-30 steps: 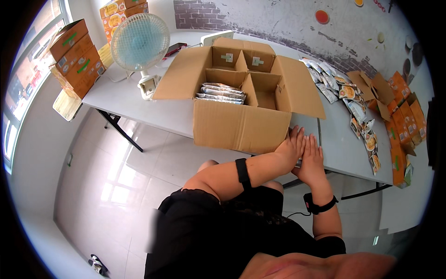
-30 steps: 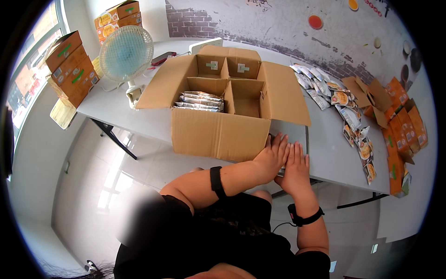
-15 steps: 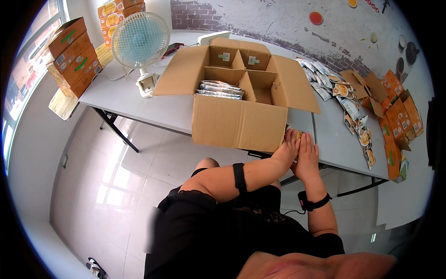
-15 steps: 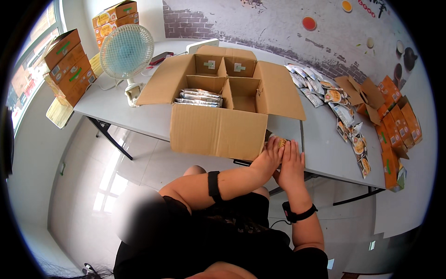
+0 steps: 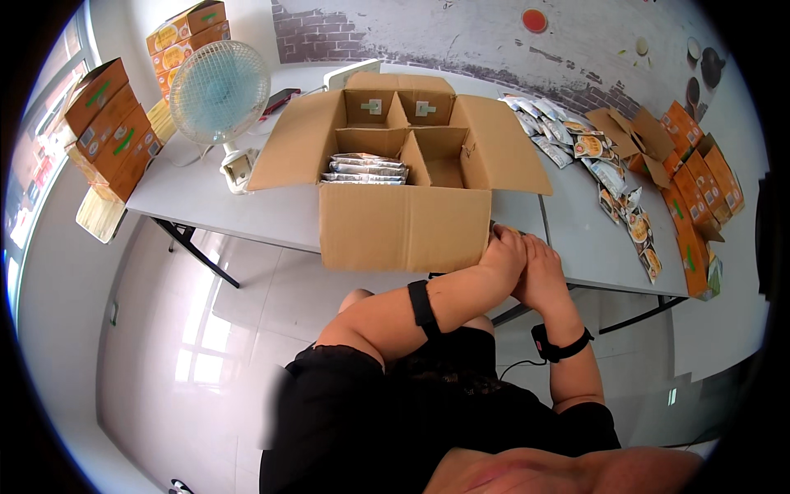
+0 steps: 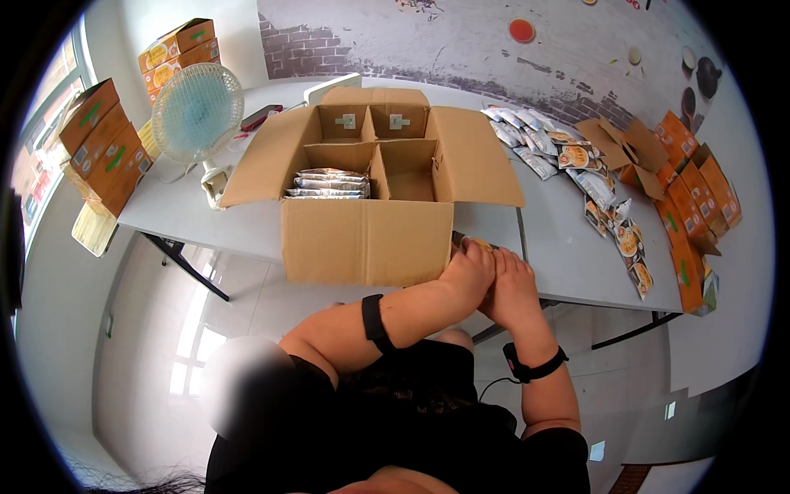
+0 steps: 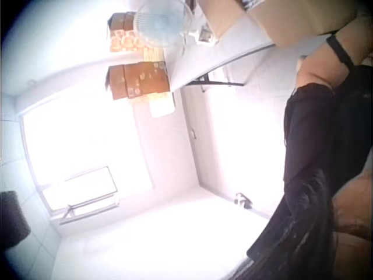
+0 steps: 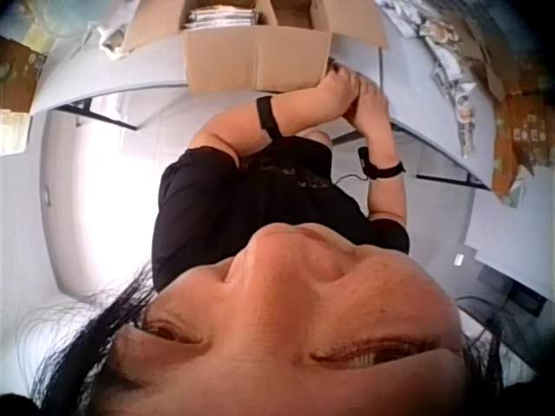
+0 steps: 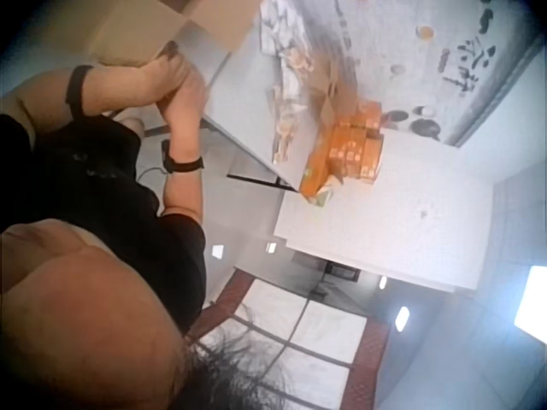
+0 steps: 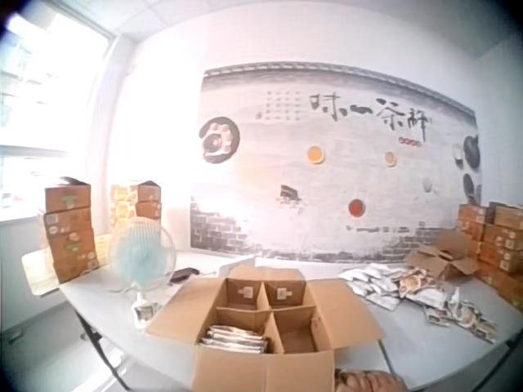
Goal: The person places several silver and gold foil packets into the four internal compartments of a cardboard box.
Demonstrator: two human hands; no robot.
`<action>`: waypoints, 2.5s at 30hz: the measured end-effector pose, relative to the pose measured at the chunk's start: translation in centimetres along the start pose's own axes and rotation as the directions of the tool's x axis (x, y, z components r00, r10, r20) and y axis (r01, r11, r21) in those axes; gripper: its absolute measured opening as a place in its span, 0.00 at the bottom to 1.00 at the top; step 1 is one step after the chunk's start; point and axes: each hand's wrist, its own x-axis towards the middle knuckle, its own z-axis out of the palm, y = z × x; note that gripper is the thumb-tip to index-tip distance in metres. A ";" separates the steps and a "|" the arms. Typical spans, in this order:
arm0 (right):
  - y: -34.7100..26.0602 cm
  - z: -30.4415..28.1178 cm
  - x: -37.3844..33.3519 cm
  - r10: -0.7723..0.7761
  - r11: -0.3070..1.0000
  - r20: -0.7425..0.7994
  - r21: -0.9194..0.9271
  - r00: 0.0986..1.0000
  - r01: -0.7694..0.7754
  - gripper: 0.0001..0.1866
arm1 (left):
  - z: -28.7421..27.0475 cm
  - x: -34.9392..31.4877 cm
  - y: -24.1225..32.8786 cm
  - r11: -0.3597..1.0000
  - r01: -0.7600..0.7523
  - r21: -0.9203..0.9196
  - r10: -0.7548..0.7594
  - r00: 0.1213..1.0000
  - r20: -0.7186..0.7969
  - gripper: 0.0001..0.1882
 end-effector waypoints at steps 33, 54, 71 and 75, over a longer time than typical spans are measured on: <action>1.7 -2.6 -10.6 -0.056 0.996 -0.233 0.052 0.971 0.069 0.29 | -0.3 -6.4 -1.6 0.719 -0.624 -0.306 0.415 0.738 -0.531 0.34; 16.6 22.7 -25.5 0.446 0.888 0.807 -0.349 0.386 -0.299 0.14 | 3.2 -3.4 -1.8 0.761 -0.545 -0.353 0.308 0.782 -0.542 0.36; 14.1 31.4 -25.9 0.208 0.950 0.869 -0.069 0.449 -0.306 0.19 | 2.5 -3.0 -1.7 0.808 -0.536 -0.247 0.318 0.748 -0.583 0.28; 14.4 32.6 -27.3 0.222 0.954 0.869 -0.100 0.442 -0.282 0.18 | 2.5 -3.0 -1.6 0.824 -0.525 -0.213 0.317 0.739 -0.595 0.28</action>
